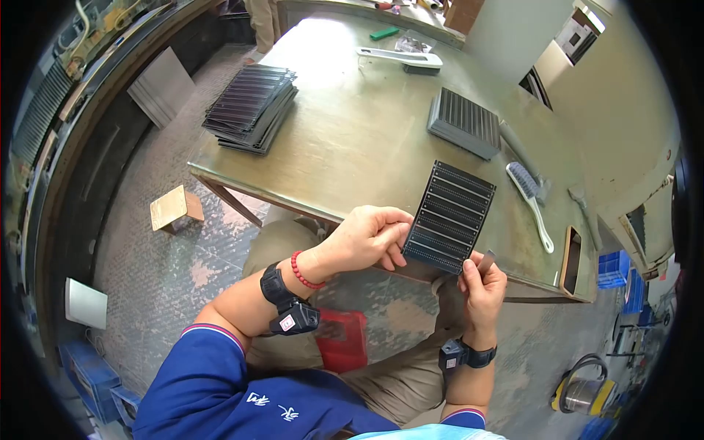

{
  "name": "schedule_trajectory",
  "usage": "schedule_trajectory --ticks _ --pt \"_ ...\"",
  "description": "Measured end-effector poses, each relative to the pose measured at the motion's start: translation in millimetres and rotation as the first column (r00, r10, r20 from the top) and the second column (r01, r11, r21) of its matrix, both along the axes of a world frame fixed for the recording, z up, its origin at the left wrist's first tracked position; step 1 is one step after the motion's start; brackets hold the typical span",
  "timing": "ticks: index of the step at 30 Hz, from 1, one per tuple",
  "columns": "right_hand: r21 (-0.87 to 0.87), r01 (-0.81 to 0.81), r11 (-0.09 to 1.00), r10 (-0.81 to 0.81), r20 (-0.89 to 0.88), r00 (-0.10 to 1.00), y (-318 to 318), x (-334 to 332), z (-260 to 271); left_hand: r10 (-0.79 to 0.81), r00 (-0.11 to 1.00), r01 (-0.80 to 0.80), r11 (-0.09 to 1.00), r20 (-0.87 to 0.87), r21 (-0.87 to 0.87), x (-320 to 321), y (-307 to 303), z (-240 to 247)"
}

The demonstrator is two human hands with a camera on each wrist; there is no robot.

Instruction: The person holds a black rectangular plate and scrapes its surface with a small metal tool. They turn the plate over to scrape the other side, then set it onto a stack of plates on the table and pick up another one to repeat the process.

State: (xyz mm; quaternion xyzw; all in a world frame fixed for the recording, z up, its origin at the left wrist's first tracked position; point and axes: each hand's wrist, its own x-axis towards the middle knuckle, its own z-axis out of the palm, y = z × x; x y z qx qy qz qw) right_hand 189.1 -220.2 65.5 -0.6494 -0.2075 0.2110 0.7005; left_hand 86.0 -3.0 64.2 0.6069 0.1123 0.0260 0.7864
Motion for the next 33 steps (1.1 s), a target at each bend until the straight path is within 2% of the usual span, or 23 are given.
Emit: schedule_trajectory --ticks 7,23,26,28,33 --pt "-0.039 -0.007 0.999 0.008 0.027 1.0 -14 2 -5 -0.017 1.0 0.017 0.995 -0.001 0.101 3 -11 -2" --pt "-0.011 -0.01 1.0 0.01 -0.055 0.998 -9 5 -13 0.006 1.0 -0.006 0.999 0.005 0.047 1 -12 -2" --pt "0.01 -0.033 0.999 0.034 -0.075 0.997 -8 5 -12 -0.032 0.999 0.033 0.998 -0.028 0.049 2 -12 -2" --pt "0.047 -0.077 0.996 0.082 -0.117 0.99 -9 6 -13 -0.113 0.992 0.113 0.994 -0.055 -0.003 4 -12 -3" --pt "0.064 -0.102 0.993 0.11 -0.138 0.984 -11 8 -14 -0.127 0.988 0.128 0.992 -0.083 0.009 3 -17 0"
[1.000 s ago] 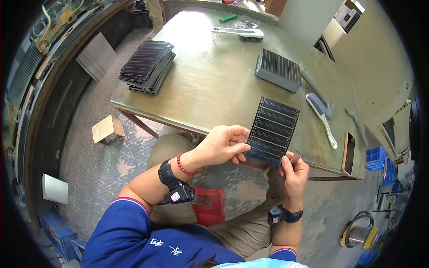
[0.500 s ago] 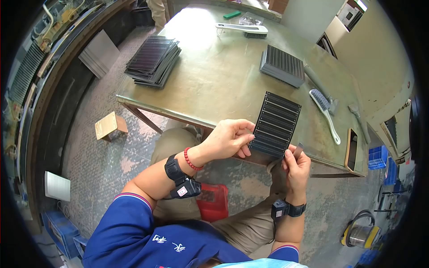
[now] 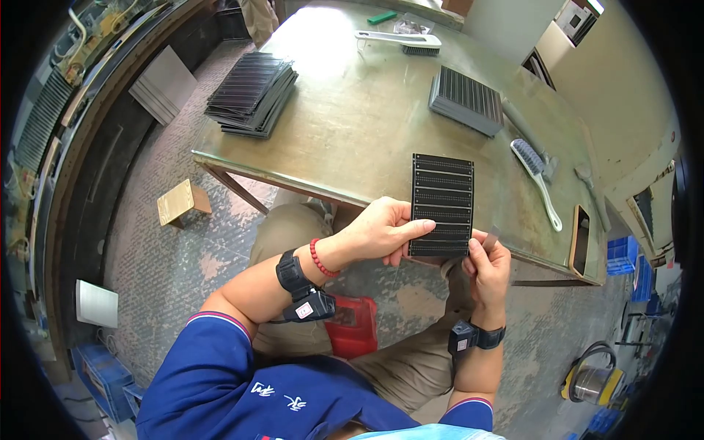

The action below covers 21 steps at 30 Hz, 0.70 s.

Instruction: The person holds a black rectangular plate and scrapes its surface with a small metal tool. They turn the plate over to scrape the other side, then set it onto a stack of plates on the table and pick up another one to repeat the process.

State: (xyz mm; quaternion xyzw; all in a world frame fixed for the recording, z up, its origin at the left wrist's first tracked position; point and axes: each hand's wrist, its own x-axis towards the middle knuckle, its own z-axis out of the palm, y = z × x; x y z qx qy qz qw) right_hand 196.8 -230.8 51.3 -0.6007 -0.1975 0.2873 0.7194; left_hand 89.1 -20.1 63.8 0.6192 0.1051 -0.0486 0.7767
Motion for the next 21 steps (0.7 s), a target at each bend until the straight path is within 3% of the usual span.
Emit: schedule_trajectory --ticks 8,13,17,18,19,20,21 --pt "0.011 0.006 1.0 -0.005 -0.012 1.0 -1 1 1 -0.009 0.998 0.012 0.998 -0.055 0.061 0 1 0" --pt "0.038 -0.007 0.999 0.008 -0.024 1.0 0 1 1 -0.115 0.988 0.118 0.993 -0.101 0.031 1 0 1" --pt "0.039 0.001 0.999 -0.001 -0.008 1.0 4 1 -1 -0.102 0.995 0.103 0.993 -0.024 0.058 -3 -7 7" --pt "-0.021 0.101 0.995 -0.099 0.07 0.993 8 -1 2 -0.102 0.995 0.103 0.993 -0.022 0.059 -3 -11 2" --pt "-0.072 0.203 0.977 -0.19 0.153 0.97 11 -4 4 0.055 0.997 -0.059 0.997 0.062 0.058 -1 -16 -7" --pt "-0.07 0.202 0.977 -0.189 0.156 0.97 15 -7 4 0.212 0.966 -0.22 0.974 0.145 0.043 0 -20 -12" --pt "-0.098 0.355 0.93 -0.235 0.584 0.777 18 -9 4 0.285 0.941 -0.302 0.951 0.183 0.072 -1 -23 -7"
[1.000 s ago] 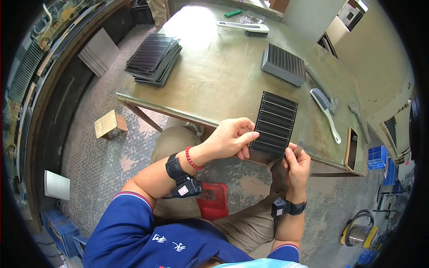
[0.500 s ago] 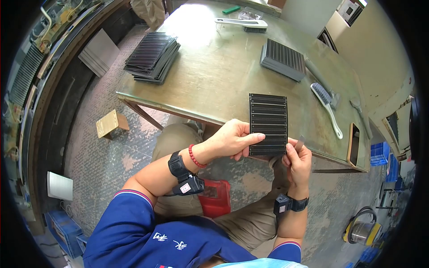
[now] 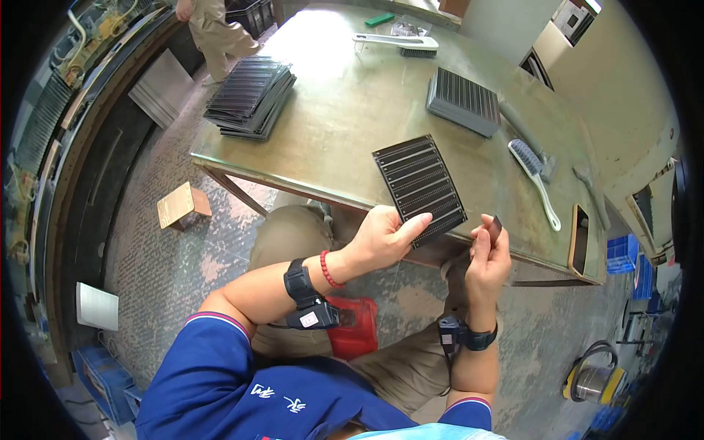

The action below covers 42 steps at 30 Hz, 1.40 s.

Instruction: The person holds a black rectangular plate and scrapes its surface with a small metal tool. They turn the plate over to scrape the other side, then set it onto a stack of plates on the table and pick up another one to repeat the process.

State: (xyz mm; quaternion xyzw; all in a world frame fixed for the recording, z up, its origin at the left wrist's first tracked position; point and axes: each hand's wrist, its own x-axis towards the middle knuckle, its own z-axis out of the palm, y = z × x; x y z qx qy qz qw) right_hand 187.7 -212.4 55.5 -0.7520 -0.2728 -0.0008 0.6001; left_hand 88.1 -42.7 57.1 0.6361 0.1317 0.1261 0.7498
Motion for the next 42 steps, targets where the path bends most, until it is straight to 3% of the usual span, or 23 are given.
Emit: schedule_trajectory --ticks 1,3,5,13,42 --pt "-0.122 0.148 0.981 -0.081 0.435 0.897 6 -4 1 0.006 1.0 -0.006 1.0 0.005 0.005 0 -3 -1" --pt "-0.193 0.152 0.969 -0.04 0.488 0.872 10 -16 7 0.122 0.991 -0.121 0.992 0.05 -0.029 0 -8 -2" --pt "-0.314 0.106 0.944 0.155 0.701 0.696 13 -20 1 0.139 0.989 -0.136 0.989 0.055 -0.062 0 -12 -1" --pt "-0.369 0.095 0.924 0.261 0.795 0.548 19 -25 -11 0.15 0.988 -0.138 0.964 0.037 -0.228 2 -14 -7" --pt "-0.346 0.156 0.925 0.218 0.822 0.526 29 -23 -13 0.042 0.999 -0.031 0.846 0.008 -0.532 -5 -16 5"
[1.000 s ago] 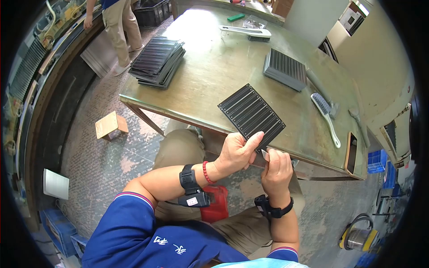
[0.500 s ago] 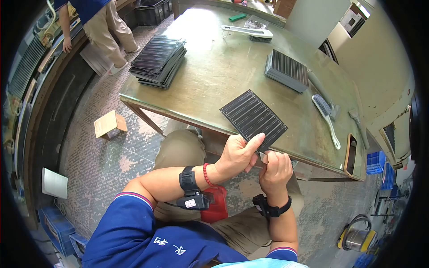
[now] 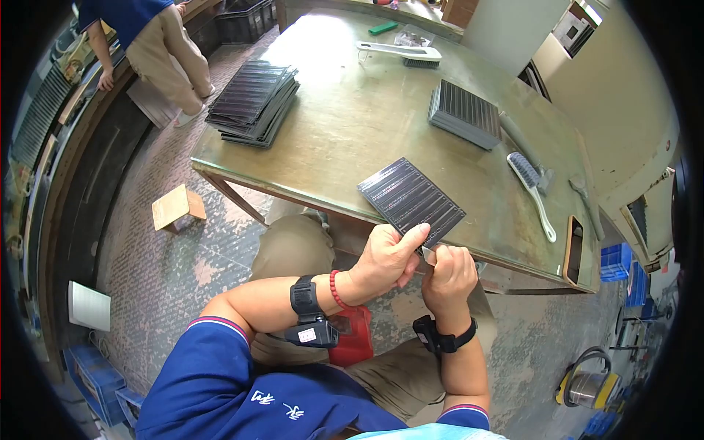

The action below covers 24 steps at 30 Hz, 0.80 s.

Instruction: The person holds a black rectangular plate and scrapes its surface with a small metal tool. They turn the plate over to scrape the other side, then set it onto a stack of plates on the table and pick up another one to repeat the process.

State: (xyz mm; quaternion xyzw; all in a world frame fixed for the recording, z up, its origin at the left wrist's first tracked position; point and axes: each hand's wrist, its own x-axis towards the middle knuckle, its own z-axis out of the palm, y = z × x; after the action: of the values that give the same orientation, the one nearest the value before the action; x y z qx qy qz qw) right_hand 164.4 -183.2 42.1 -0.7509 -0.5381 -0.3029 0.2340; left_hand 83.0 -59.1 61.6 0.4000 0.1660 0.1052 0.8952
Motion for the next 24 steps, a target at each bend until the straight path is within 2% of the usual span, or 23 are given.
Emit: schedule_trajectory --ticks 5,14,16,17,20,24 --pt "0.012 0.029 1.0 -0.03 0.057 0.998 2 4 -4 0.001 1.0 0.0 1.0 -0.021 0.019 0 1 -3" --pt "-0.009 0.06 0.998 -0.06 0.046 0.997 4 5 -1 0.054 0.998 -0.056 0.986 0.015 0.156 2 2 -8" --pt "-0.054 0.157 0.986 -0.156 0.013 0.988 0 14 -3 0.062 0.998 -0.062 0.974 0.005 0.217 1 -1 -8" --pt "-0.034 0.267 0.963 -0.267 -0.008 0.964 -2 22 -1 0.062 0.998 -0.062 0.974 0.007 0.218 0 -4 -6" --pt "0.032 0.241 0.97 -0.24 -0.016 0.971 -8 28 6 0.048 0.998 -0.059 0.97 0.048 0.235 -2 -7 1" --pt "0.08 0.11 0.991 -0.108 -0.023 0.994 -4 11 10 0.091 0.994 -0.102 0.966 0.057 0.236 3 -1 -8"
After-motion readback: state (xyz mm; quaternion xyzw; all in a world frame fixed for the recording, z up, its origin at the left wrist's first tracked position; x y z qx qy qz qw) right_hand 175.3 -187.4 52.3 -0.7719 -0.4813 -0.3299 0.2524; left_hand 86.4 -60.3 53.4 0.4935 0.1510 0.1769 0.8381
